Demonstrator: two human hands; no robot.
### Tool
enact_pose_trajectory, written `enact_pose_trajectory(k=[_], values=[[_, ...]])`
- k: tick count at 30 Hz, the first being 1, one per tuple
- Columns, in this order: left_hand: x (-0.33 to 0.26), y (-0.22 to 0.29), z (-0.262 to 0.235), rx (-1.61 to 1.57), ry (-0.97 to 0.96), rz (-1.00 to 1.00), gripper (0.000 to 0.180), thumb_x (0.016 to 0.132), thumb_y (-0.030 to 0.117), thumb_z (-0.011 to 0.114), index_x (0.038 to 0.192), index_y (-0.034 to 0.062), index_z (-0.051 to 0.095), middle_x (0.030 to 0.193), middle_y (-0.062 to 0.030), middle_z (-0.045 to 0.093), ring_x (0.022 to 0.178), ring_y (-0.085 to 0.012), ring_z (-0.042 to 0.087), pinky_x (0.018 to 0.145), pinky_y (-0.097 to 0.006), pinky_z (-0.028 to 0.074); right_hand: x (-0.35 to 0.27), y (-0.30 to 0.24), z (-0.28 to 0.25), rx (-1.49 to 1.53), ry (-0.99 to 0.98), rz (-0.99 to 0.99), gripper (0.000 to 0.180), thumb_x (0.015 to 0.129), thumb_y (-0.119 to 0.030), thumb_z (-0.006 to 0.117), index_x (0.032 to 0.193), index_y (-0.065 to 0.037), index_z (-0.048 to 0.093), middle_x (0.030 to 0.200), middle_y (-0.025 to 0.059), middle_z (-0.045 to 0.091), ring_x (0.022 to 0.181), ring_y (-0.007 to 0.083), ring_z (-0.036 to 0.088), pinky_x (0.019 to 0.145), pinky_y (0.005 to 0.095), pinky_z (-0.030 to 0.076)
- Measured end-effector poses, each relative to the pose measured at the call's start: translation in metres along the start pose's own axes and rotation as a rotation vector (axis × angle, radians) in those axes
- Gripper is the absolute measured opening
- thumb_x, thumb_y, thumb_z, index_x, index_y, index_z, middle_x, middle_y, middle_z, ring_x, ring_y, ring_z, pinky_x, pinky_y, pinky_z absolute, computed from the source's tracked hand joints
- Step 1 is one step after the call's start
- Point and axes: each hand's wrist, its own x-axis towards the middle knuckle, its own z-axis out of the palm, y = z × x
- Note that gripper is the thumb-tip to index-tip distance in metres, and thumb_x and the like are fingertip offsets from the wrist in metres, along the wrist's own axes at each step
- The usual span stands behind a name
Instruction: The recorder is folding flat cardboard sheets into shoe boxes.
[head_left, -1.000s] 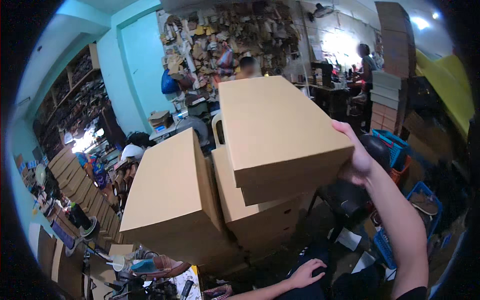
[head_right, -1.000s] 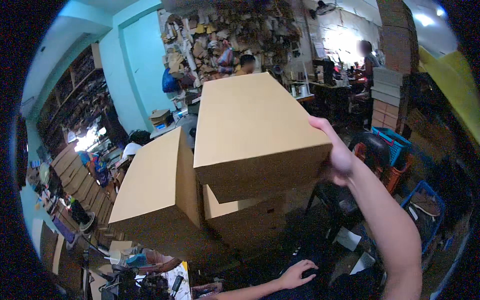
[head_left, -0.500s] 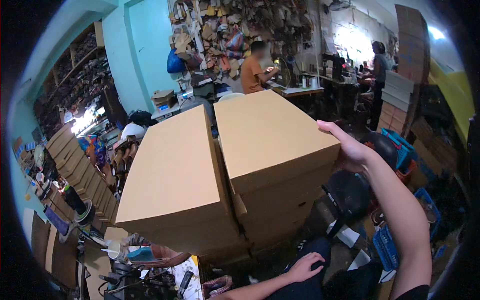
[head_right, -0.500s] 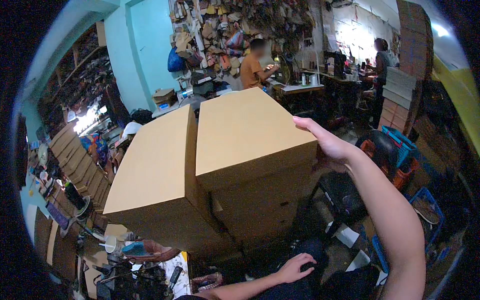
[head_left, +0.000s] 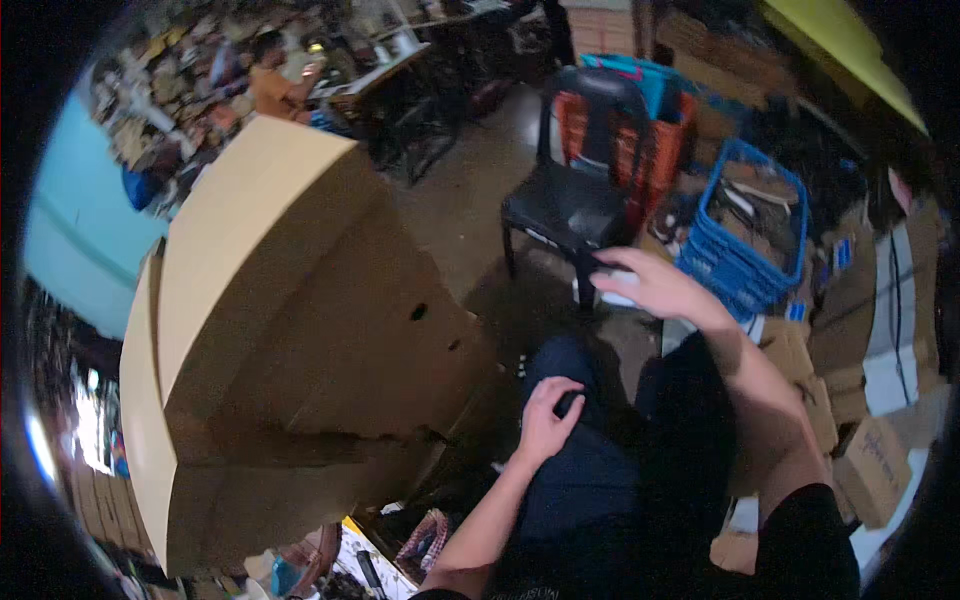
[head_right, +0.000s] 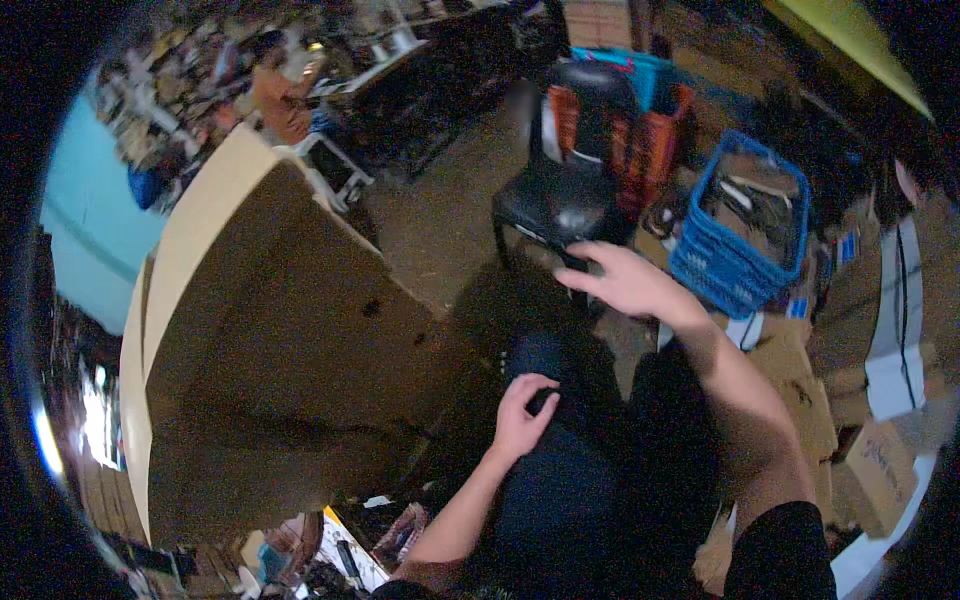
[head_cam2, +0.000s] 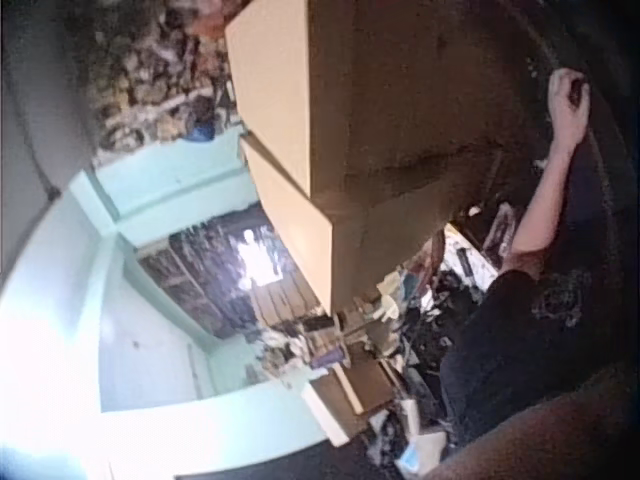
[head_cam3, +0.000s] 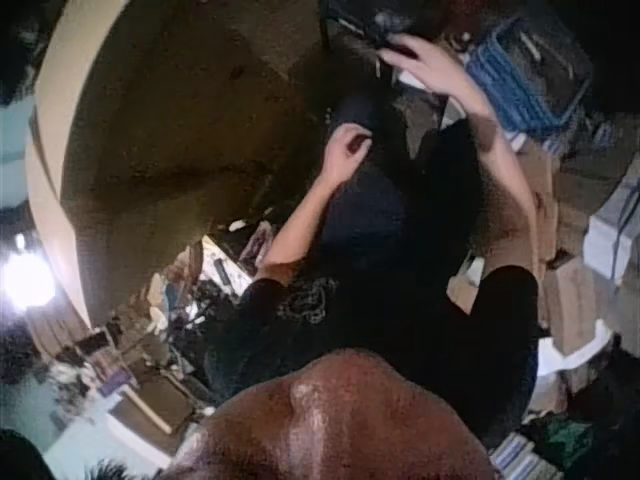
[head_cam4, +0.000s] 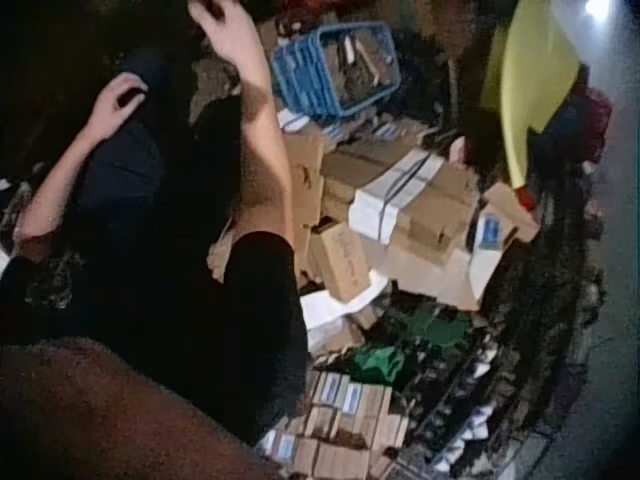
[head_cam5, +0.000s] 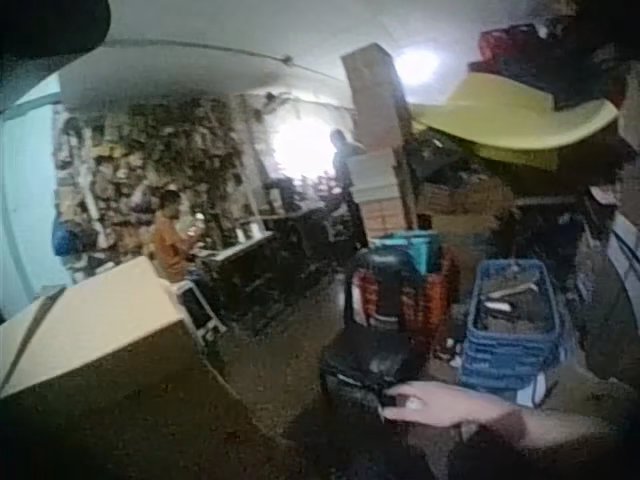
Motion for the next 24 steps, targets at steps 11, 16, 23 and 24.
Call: enact_pose_trajectory(k=[11,16,23,24], values=[[0.023,0.022,0.024,0.021,-0.181,0.017,0.016,0.089,0.007,0.076,0.105,0.0031,0.075,0.110,-0.0148,0.071,0.109,-0.0333,0.067,0.099,-0.040,0.051,-0.234,0.145,0.117,-0.399,0.476,0.263,0.065,0.094,-0.047,0.069,0.154,-0.027,0.052,0.172,0.0115,0.028,0.158,0.0431,0.023,0.125,0.0674,0.018],[0.058,0.057,0.071,0.130,-0.562,0.137,0.024,0.089,0.020,0.079,0.109,0.0065,0.075,0.112,-0.0117,0.072,0.107,-0.0326,0.065,0.097,-0.042,0.047,-0.256,0.159,0.119,-0.244,0.636,0.219,0.059,0.097,-0.043,0.069,0.150,-0.020,0.055,0.166,0.0131,0.039,0.154,0.0394,0.033,0.124,0.0612,0.029],[0.073,0.048,0.103,0.560,-0.764,0.362,0.031,0.090,0.036,0.078,0.109,0.0114,0.078,0.109,-0.0062,0.075,0.109,-0.0277,0.066,0.095,-0.042,0.043,-0.363,0.196,0.148,-0.231,0.845,0.705,0.077,0.089,-0.034,0.079,0.152,-0.002,0.048,0.156,0.0231,0.047,0.145,0.0406,0.044,0.123,0.0507,0.033],[0.075,0.047,0.104,0.569,-0.762,0.349,0.031,0.090,0.036,0.078,0.109,0.0114,0.078,0.109,-0.0062,0.075,0.109,-0.0277,0.066,0.095,-0.042,0.043,-0.380,0.199,0.154,-0.390,0.849,0.823,0.086,0.085,-0.035,0.082,0.155,0.000,0.043,0.158,0.0246,0.045,0.147,0.0420,0.041,0.124,0.0518,0.031]])
